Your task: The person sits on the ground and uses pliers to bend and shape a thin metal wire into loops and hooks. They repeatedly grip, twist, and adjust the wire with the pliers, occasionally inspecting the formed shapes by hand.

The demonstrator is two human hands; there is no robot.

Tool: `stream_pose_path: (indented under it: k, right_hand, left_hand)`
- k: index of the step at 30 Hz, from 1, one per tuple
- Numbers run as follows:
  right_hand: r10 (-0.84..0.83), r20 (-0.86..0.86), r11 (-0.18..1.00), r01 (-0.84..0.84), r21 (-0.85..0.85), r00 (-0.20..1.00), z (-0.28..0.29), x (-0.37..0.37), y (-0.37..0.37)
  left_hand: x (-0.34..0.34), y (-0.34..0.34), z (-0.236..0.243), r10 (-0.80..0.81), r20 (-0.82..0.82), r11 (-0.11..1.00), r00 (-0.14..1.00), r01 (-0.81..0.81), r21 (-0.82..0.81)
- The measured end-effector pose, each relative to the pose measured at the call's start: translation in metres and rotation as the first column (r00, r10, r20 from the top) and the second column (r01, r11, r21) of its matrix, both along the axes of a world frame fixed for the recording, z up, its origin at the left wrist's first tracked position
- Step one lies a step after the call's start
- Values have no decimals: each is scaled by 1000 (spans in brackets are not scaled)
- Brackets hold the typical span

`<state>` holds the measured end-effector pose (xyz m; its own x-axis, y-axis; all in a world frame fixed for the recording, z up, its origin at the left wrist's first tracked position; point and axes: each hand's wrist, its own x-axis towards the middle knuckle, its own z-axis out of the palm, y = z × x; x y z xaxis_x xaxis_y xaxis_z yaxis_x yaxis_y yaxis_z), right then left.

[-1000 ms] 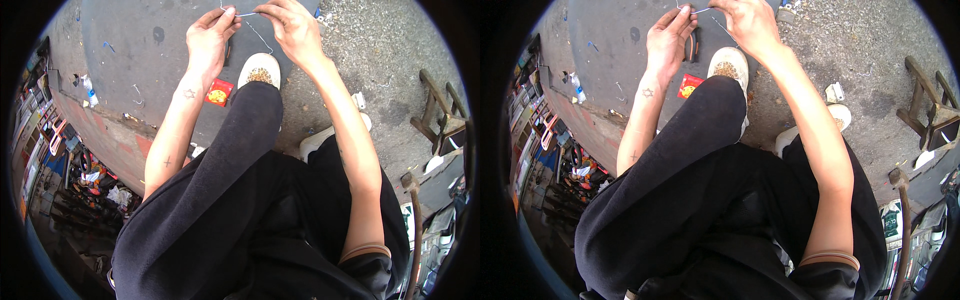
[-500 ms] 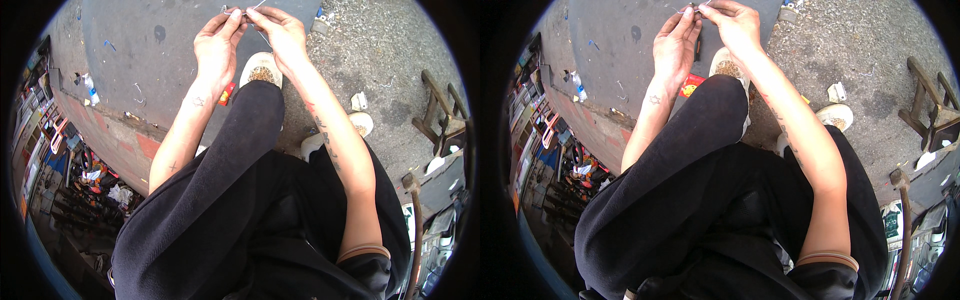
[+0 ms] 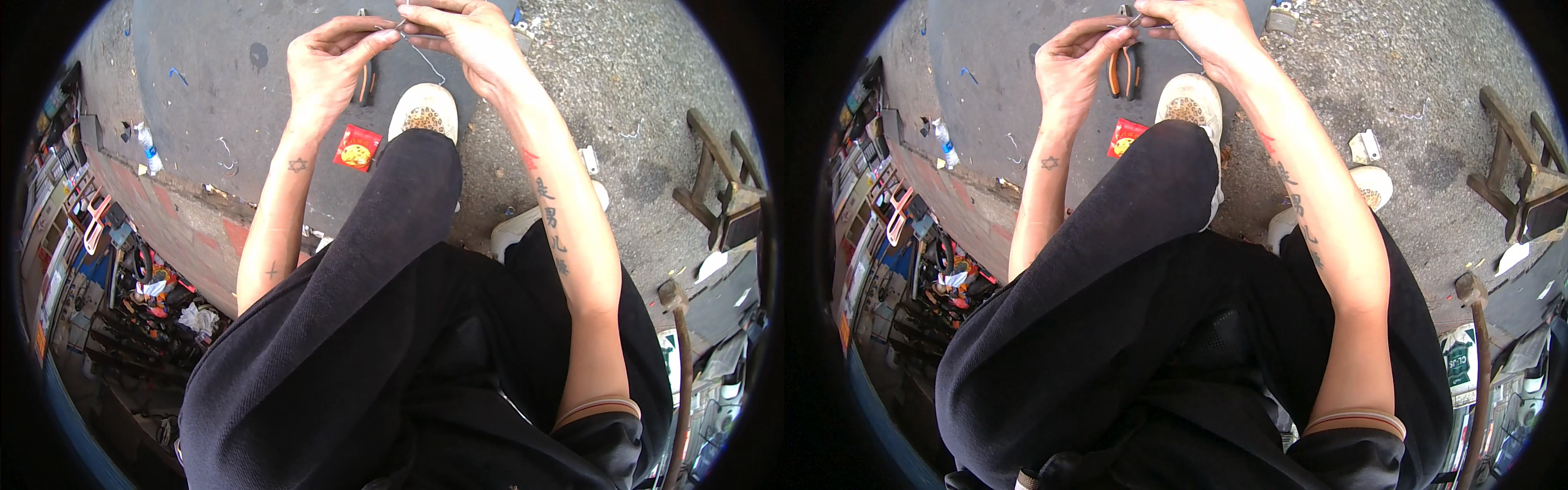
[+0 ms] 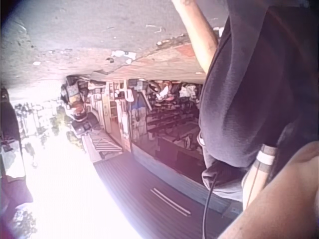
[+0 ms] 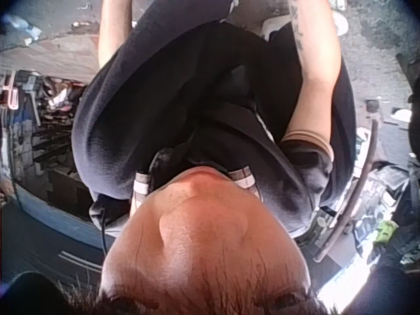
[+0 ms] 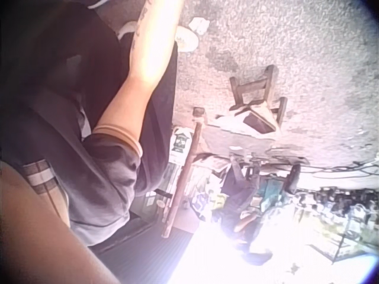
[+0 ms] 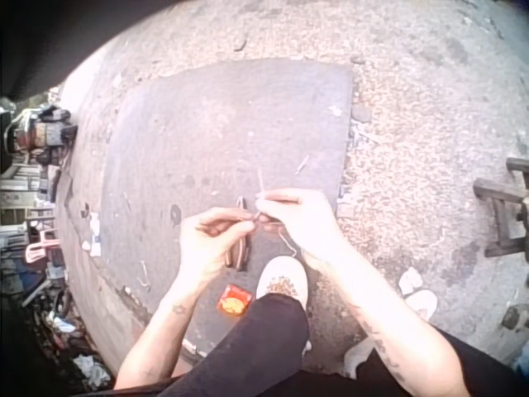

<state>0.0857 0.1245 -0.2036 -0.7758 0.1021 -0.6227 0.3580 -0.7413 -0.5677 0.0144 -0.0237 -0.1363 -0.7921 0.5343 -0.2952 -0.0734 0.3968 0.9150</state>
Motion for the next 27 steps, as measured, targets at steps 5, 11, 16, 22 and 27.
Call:
stream_pose_path:
  k: [5, 11, 16, 22, 27]
  right_hand:
    - [13, -15, 1000, -13, 13, 1000, 5, -1, 1]
    - [56, -2, 991, -55, 122, 998, 5, -3, 1]
    - [113, 1, 984, -112, 141, 994, 10, -2, -1]
    - [105, 3, 988, -104, 118, 995, 16, 1, -10]
    - [66, 4, 995, -66, 80, 998, 17, 1, -16]
  left_hand:
    - [-3, -1, 2, -74, -34, 996, 997, 76, 50]
    - [6, 0, -1, 24, -53, 998, 998, -21, 63]
    - [9, -2, 2, 86, -54, 994, 995, -82, 69]
    - [6, -3, -4, 186, -56, 979, 981, -181, 90]
    - [2, -8, -12, 227, -7, 971, 974, -226, 80]
